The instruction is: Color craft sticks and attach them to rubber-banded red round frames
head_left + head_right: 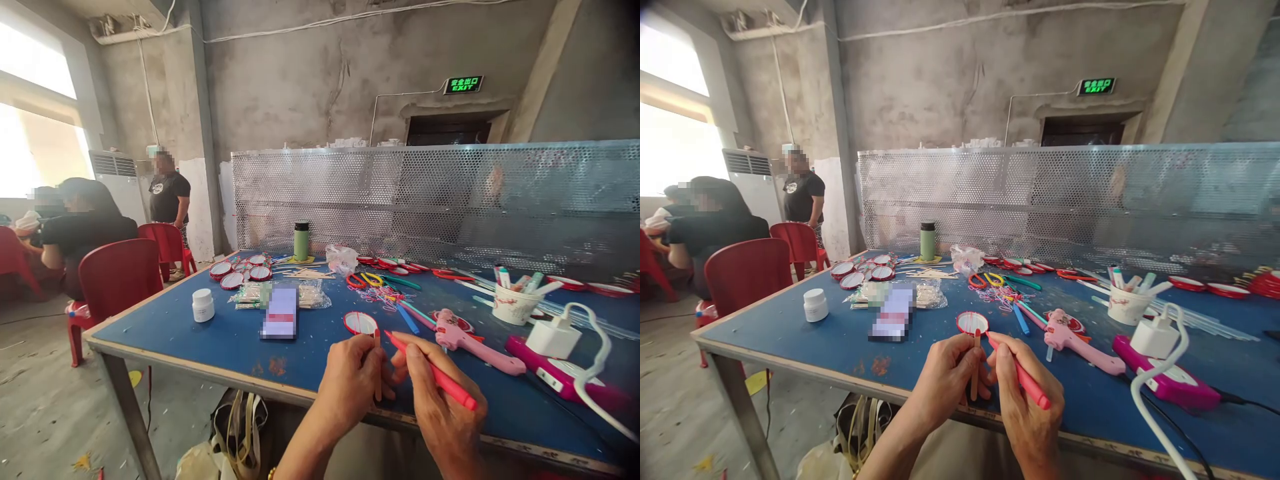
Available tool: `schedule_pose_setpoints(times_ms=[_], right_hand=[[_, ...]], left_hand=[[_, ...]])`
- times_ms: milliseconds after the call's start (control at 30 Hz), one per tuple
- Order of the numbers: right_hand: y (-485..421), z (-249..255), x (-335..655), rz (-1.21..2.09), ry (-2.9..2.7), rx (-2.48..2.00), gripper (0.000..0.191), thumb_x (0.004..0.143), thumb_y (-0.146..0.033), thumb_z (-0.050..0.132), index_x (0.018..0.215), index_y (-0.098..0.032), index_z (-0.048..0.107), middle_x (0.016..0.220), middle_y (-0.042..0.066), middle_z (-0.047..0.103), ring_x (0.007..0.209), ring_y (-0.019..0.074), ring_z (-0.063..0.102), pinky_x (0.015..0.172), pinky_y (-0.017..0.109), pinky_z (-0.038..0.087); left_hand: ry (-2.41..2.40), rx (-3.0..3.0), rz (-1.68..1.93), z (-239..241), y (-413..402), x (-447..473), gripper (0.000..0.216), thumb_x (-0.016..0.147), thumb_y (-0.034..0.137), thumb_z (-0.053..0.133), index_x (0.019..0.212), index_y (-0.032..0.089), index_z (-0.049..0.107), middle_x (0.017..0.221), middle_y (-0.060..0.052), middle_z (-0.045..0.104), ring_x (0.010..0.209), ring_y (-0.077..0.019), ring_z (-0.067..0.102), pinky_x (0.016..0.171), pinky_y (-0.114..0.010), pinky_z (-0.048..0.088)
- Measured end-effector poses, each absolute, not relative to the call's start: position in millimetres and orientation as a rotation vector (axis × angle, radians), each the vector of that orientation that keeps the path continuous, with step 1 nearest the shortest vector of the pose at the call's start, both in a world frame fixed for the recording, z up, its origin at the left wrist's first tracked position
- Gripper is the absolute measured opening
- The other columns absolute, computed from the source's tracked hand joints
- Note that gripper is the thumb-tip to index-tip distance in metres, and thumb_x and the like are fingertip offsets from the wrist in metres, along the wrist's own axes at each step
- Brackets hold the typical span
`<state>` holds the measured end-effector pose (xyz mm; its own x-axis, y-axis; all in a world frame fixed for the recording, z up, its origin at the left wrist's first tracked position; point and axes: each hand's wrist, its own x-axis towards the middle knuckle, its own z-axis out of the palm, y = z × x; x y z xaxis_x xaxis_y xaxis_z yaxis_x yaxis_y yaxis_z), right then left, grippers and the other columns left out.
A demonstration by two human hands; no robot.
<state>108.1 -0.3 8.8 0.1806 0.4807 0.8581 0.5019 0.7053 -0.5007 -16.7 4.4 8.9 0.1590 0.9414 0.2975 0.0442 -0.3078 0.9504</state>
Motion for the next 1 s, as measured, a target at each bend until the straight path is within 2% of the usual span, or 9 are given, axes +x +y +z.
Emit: schedule_pose_setpoints(times_ms=[300, 533, 667, 1000], right_hand=[[0.7, 7.3, 107.8, 0.009, -1.458, -0.873, 0.028, 0.099, -0.035, 0.051, 0.089, -0.019, 0.072, 0.065, 0.001, 0.067, 0.047, 0.0129, 0.060, 0.050, 0.025, 0.053], [0.6, 4.2, 107.9, 0.106, -1.394, -0.841, 0.028, 0.100, -0.034, 0.050, 0.091, -0.017, 0.070, 0.062, -0.001, 0.064, 0.046, 0.0108, 0.058, 0.047, 0.022, 0.050], [0.3, 3.5, 106.9, 0.151, -1.354, -0.852, 0.028, 0.100, -0.034, 0.051, 0.093, -0.015, 0.070, 0.063, -0.001, 0.064, 0.045, 0.0097, 0.058, 0.047, 0.021, 0.049], [0.9, 6.9, 104.9, 0.206, -1.307, -0.844, 0.029, 0.100, -0.037, 0.051, 0.093, -0.015, 0.069, 0.063, -0.002, 0.061, 0.044, 0.0086, 0.057, 0.046, 0.019, 0.048]], left_hand=[[0.958, 1.528, 1.255, 9.3, 4.3, -19.4, 0.023, 0.089, 0.038, 0.047, 0.075, 0.021, 0.055, 0.066, -0.003, 0.070, 0.052, -0.0169, 0.068, 0.041, -0.021, 0.041], [0.943, 1.442, 1.204, 5.3, 10.2, -21.4, 0.026, 0.088, 0.048, 0.052, 0.087, 0.022, 0.053, 0.066, -0.002, 0.072, 0.044, -0.0152, 0.064, 0.034, -0.020, 0.036], [0.959, 1.440, 1.198, 2.6, 11.3, -22.3, 0.025, 0.088, 0.046, 0.053, 0.085, 0.022, 0.048, 0.063, 0.000, 0.070, 0.043, -0.0145, 0.064, 0.032, -0.017, 0.036], [0.958, 1.466, 1.187, 7.5, 10.5, -22.4, 0.026, 0.088, 0.044, 0.053, 0.081, 0.019, 0.048, 0.061, -0.001, 0.068, 0.040, -0.0115, 0.061, 0.032, -0.015, 0.035]])
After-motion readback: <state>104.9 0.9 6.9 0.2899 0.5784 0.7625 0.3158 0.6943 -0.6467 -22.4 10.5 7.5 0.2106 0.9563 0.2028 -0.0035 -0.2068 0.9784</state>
